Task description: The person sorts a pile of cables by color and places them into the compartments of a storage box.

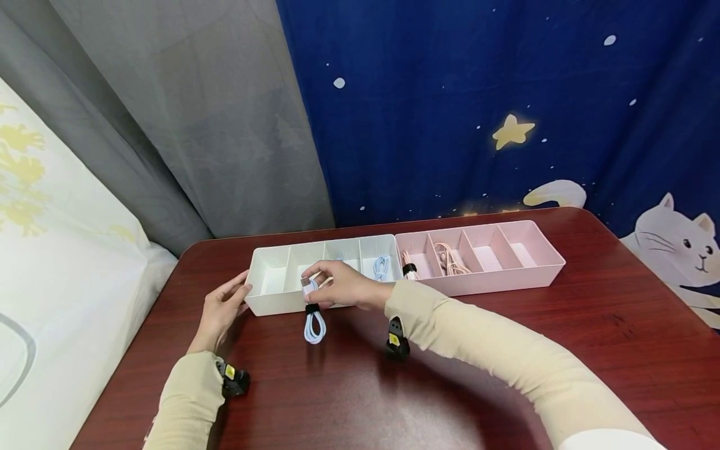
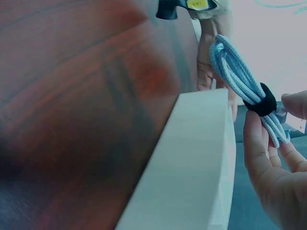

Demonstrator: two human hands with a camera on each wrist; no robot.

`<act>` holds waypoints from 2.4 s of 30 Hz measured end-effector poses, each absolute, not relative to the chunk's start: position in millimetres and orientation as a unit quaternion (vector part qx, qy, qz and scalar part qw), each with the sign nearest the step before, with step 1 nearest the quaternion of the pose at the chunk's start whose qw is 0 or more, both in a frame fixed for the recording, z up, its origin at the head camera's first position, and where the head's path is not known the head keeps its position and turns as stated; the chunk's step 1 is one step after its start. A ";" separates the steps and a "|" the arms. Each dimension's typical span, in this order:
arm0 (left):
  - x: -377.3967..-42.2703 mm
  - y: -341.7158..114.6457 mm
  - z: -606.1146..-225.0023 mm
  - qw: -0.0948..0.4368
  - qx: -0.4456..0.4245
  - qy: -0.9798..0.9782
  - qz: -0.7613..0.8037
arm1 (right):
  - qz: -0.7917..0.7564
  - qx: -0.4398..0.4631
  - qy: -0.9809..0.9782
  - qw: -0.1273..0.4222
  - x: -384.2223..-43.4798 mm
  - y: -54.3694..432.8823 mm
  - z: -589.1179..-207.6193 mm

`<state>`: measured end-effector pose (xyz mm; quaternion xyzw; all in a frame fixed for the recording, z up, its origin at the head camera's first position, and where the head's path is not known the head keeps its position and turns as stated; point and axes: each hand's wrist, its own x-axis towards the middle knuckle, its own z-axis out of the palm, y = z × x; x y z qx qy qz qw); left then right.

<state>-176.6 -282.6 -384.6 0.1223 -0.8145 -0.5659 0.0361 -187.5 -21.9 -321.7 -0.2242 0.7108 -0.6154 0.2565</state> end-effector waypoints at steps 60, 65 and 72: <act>-178.4 -282.4 -385.4 0.030 0.138 -0.805 -0.577 | -0.556 -0.219 0.776 0.203 -248.3 -37.5 -293.8; -178.5 -282.5 -385.7 0.027 0.141 -0.807 -0.573 | -0.561 -0.207 0.775 0.204 -252.0 -35.7 -297.0; -179.5 -282.7 -386.6 0.025 0.143 -0.804 -0.577 | -0.569 -0.199 0.773 0.197 -255.4 -34.1 -299.8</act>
